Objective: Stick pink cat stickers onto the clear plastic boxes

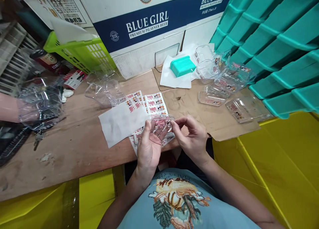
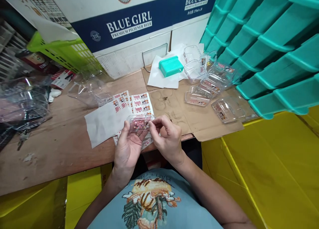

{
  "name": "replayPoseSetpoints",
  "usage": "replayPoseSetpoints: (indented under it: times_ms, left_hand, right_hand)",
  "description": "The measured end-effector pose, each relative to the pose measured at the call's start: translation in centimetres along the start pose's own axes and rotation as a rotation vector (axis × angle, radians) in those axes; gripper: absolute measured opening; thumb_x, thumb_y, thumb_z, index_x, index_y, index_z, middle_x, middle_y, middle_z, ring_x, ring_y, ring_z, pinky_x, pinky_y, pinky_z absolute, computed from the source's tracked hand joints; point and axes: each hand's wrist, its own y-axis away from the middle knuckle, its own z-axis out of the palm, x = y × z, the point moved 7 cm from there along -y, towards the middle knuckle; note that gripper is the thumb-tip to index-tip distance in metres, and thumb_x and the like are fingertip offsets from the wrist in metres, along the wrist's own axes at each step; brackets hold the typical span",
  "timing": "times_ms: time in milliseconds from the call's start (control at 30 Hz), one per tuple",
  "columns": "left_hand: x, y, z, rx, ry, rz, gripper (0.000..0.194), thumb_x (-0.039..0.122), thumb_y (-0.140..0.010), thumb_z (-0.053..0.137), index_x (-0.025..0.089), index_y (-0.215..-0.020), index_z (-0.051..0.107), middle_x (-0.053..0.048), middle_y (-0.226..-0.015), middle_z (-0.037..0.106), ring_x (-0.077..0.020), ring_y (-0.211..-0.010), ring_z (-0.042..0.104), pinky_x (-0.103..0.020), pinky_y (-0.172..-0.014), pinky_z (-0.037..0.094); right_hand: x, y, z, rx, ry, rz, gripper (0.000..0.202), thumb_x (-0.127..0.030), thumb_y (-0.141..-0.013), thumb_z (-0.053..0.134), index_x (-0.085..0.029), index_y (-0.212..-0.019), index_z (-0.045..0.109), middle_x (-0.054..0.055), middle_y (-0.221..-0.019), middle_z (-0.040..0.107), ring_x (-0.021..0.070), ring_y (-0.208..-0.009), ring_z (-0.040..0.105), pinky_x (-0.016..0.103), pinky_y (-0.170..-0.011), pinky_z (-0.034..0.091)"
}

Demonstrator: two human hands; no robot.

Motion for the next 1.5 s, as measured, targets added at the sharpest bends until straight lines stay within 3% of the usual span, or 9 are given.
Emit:
replayPoseSetpoints:
  times_ms: [500,833,1400,1500]
  left_hand:
    - [-0.1,0.0,-0.2,0.036,-0.003,-0.002,0.018,0.035,-0.089,0.064,0.021,-0.097,0.072,-0.003,-0.108,0.075,-0.0187,-0.105,0.068,-0.036,-0.099,0.052]
    - [0.0,0.0,-0.2,0.041,-0.016,0.007,0.017,0.035,-0.089,0.064,0.021,-0.097,0.071,-0.003,-0.108,0.075,-0.0190,-0.105,0.068,-0.034,-0.093,0.055]
    - [-0.3,-0.2,-0.4,0.035,0.009,0.005,0.016,0.034,-0.089,0.064,0.020,-0.095,0.071,-0.003,-0.110,0.074,-0.0188,-0.108,0.067,-0.036,-0.098,0.053]
    - [0.0,-0.3,-0.5,0.052,0.007,0.010,0.016,0.033,-0.089,0.064,0.020,-0.096,0.071,-0.004,-0.108,0.075,-0.0194,-0.106,0.068,-0.037,-0.095,0.055]
  right_hand:
    - [1.9,-0.2,0.6,-0.048,0.071,0.044,0.016,-0.025,-0.087,0.063,-0.020,-0.074,0.057,-0.004,-0.060,0.052,0.0091,-0.052,0.047,0.022,-0.051,0.040]
    - [0.0,-0.2,-0.4,-0.020,0.080,0.026,0.016,-0.024,-0.088,0.063,-0.021,-0.073,0.057,-0.004,-0.061,0.052,0.0090,-0.052,0.046,0.022,-0.052,0.041]
    - [3.4,0.0,1.0,-0.075,-0.093,0.202,0.017,-0.028,-0.085,0.068,-0.019,-0.074,0.058,-0.003,-0.063,0.057,0.0091,-0.054,0.050,0.021,-0.051,0.040]
    - [4.1,-0.3,0.4,-0.077,-0.023,0.211,0.021,-0.029,-0.079,0.074,-0.019,-0.075,0.056,-0.005,-0.059,0.054,0.0082,-0.050,0.047,0.021,-0.048,0.037]
